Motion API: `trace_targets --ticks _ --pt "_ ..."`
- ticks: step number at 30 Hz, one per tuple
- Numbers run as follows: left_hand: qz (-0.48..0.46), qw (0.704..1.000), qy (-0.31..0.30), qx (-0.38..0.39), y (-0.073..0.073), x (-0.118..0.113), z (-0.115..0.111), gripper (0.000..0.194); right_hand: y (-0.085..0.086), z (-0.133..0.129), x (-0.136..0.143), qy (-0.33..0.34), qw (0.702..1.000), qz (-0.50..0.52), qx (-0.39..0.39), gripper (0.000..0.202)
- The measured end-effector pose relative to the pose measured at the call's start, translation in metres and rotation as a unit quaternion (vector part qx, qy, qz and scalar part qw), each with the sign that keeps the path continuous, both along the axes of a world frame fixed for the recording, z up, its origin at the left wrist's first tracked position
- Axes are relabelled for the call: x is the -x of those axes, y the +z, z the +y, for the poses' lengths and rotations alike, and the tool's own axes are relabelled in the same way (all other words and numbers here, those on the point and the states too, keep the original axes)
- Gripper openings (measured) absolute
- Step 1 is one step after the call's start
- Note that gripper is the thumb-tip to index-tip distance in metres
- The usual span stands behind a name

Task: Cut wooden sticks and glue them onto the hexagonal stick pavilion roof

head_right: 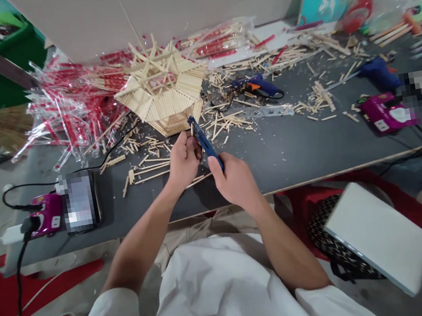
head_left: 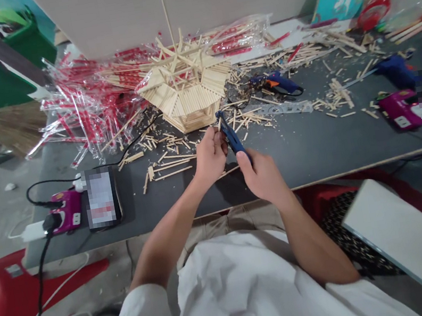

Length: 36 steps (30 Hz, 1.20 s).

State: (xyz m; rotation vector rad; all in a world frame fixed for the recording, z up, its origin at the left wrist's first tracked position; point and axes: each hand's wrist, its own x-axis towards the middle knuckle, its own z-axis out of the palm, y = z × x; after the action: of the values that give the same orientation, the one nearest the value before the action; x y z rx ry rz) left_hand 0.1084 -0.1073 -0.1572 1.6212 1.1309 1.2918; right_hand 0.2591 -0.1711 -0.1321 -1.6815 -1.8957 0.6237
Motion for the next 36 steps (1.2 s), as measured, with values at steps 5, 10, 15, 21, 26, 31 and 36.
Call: trace_targets --ticks 5,10,15,21,26,31,36 --pt "-0.01 1.0 -0.007 0.013 0.003 0.001 0.002 0.036 -0.002 0.002 0.002 -0.004 0.999 -0.036 -0.012 0.049" --pt "-0.017 1.0 -0.011 0.023 0.004 0.0 0.004 0.036 -0.003 0.0 0.005 -0.017 0.997 -0.064 -0.026 0.05" --pt "-0.051 0.998 -0.015 0.029 0.0 -0.003 0.006 0.039 -0.005 0.001 0.006 -0.029 0.996 -0.074 -0.025 0.052" --pt "-0.087 0.995 -0.026 0.04 -0.003 -0.004 0.008 0.043 -0.004 0.001 0.008 -0.043 0.995 -0.09 -0.025 0.056" --pt "-0.092 0.994 -0.024 0.049 -0.005 -0.003 0.009 0.043 -0.007 0.004 0.009 -0.048 0.992 -0.117 -0.022 0.059" --pt "-0.077 0.996 -0.011 0.045 -0.007 -0.002 0.012 0.041 -0.008 0.005 0.011 -0.053 0.989 -0.136 -0.022 0.059" --pt "-0.07 0.997 0.0 0.044 -0.008 -0.003 0.013 0.042 -0.008 0.005 0.013 -0.056 0.988 -0.136 -0.035 0.059"
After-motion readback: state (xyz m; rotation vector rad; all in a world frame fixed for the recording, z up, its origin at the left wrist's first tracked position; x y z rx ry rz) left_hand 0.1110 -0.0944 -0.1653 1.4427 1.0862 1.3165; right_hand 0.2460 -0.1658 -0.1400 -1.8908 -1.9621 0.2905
